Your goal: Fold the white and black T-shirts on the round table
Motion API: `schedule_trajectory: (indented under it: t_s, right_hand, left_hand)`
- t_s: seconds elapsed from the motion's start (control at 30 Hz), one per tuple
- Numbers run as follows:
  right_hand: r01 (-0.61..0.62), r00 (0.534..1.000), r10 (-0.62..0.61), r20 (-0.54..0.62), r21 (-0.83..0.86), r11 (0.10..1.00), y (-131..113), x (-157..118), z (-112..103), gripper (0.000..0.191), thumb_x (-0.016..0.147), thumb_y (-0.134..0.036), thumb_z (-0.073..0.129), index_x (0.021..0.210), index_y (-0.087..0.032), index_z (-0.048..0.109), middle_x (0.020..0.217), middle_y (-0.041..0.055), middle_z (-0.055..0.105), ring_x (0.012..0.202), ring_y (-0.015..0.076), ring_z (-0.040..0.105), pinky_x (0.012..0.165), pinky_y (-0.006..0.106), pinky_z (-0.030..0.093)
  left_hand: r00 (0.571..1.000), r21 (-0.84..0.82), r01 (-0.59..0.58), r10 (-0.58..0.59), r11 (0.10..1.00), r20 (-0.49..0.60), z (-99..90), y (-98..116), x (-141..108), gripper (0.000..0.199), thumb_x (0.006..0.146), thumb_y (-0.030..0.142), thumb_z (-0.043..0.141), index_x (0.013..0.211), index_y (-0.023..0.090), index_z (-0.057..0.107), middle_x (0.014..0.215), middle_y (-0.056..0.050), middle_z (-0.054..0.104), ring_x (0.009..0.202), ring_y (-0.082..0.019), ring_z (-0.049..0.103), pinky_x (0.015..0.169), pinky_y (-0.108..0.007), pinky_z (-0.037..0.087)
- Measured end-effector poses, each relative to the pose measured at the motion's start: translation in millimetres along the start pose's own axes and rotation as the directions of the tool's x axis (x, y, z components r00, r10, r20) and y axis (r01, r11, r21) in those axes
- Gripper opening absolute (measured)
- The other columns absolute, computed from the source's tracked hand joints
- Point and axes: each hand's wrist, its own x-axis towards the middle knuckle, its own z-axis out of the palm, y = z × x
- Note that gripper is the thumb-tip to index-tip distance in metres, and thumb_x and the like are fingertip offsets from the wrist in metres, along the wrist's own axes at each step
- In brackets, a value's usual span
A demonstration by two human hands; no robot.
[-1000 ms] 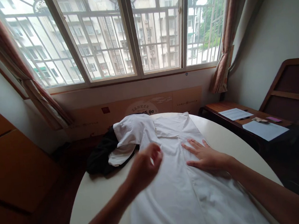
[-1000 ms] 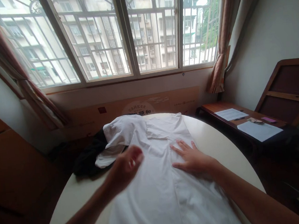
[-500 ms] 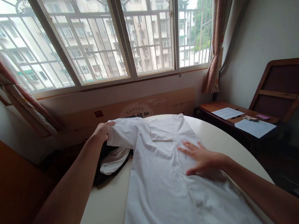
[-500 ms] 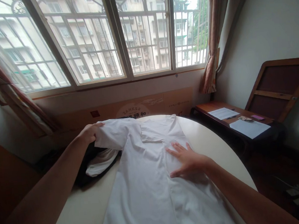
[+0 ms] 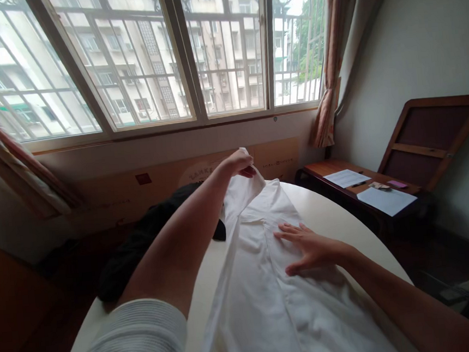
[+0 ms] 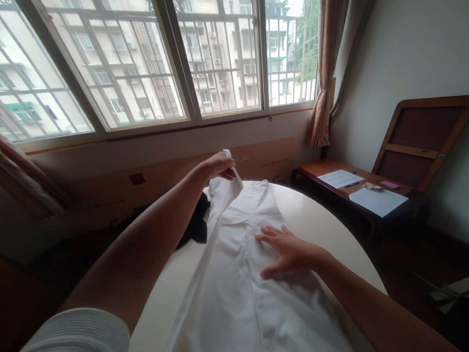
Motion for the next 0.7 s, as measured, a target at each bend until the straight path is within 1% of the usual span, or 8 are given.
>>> schedule_trajectory:
  t_s: [0.07,0.17,0.27,0.33,0.4,0.5,0.6,0.7]
  right_hand:
    - [0.0,0.995,-0.003,-0.101,-0.022,1.0,2.7,0.7,0.9,0.097,0.082,-0.072,0.072,0.16,-0.021,0.046,0.168,0.0176,0.035,0.157,0.0374,0.031,0.128,0.058,0.02]
    - [-0.041,0.957,0.01,-0.288,-0.102,0.994,9.1,3.4,0.1,0.066,0.091,-0.054,0.067,0.147,-0.019,0.06,0.152,0.0169,0.059,0.144,0.0363,0.051,0.121,0.052,0.037]
    - [-0.08,0.952,0.031,-0.304,-0.151,0.985,17.2,4.3,-3.4,0.057,0.095,-0.05,0.061,0.141,-0.016,0.063,0.147,0.0175,0.063,0.139,0.0358,0.056,0.117,0.051,0.041]
    - [-0.084,0.962,0.04,-0.271,-0.153,0.985,20.4,3.4,-5.4,0.055,0.097,-0.05,0.058,0.139,-0.014,0.063,0.15,0.0187,0.06,0.14,0.0352,0.055,0.117,0.05,0.042]
    - [-0.099,0.959,0.055,-0.277,-0.147,0.984,21.1,2.9,-5.3,0.05,0.098,-0.048,0.057,0.135,-0.015,0.065,0.149,0.0182,0.061,0.138,0.0342,0.056,0.114,0.048,0.043]
    - [-0.188,0.92,0.139,-0.367,-0.1,0.977,21.5,7.0,-2.6,0.04,0.098,-0.044,0.058,0.127,-0.019,0.068,0.135,0.0146,0.07,0.125,0.032,0.065,0.105,0.043,0.048]
    - [-0.306,0.831,0.294,-0.472,0.053,0.951,29.0,20.8,-4.1,0.033,0.099,-0.038,0.058,0.122,-0.018,0.069,0.119,0.0118,0.076,0.11,0.0281,0.07,0.091,0.035,0.05]
    - [-0.383,0.74,0.449,-0.501,0.236,0.893,44.6,44.9,-16.3,0.035,0.1,-0.036,0.058,0.126,-0.014,0.065,0.115,0.0116,0.077,0.102,0.0248,0.072,0.085,0.031,0.049]
  left_hand:
    - [0.995,0.019,0.041,-0.043,0.999,0.088,32.2,-1.8,5.7,0.023,0.096,0.011,0.056,0.114,-0.003,0.06,0.065,-0.009,0.065,0.063,-0.021,0.071,0.071,-0.037,0.062]
    - [0.986,0.043,0.058,-0.064,0.997,0.155,73.1,-18.5,5.9,0.028,0.099,0.01,0.047,0.118,-0.007,0.059,0.069,-0.015,0.068,0.066,-0.024,0.073,0.072,-0.038,0.062]
    - [0.979,0.06,0.037,-0.048,0.998,0.198,100.6,-42.3,2.6,0.03,0.104,0.016,0.041,0.113,-0.003,0.062,0.079,-0.02,0.072,0.072,-0.023,0.074,0.072,-0.035,0.062]
    - [0.977,0.091,0.0,-0.019,0.996,0.213,108.7,-57.4,1.7,0.031,0.106,0.02,0.04,0.114,0.0,0.063,0.091,-0.022,0.075,0.078,-0.023,0.075,0.072,-0.034,0.062]
    - [0.98,0.141,-0.049,0.02,0.989,0.197,107.8,-71.8,2.6,0.031,0.104,0.016,0.04,0.123,0.004,0.061,0.107,-0.021,0.076,0.087,-0.022,0.075,0.076,-0.032,0.061]
    - [0.989,0.272,-0.117,0.086,0.955,0.122,90.4,-96.9,4.4,0.039,0.098,0.008,0.043,0.134,0.012,0.059,0.128,-0.018,0.072,0.109,-0.022,0.072,0.093,-0.032,0.057]
    - [0.993,0.453,-0.122,0.109,0.883,0.054,62.4,-130.7,0.7,0.047,0.094,0.008,0.045,0.14,0.013,0.059,0.146,-0.019,0.061,0.134,-0.027,0.059,0.112,-0.037,0.044]
    - [0.998,0.611,-0.052,0.055,0.79,0.014,39.4,-166.7,-8.3,0.05,0.094,0.02,0.052,0.143,0.007,0.057,0.152,-0.026,0.053,0.144,-0.038,0.049,0.119,-0.049,0.036]
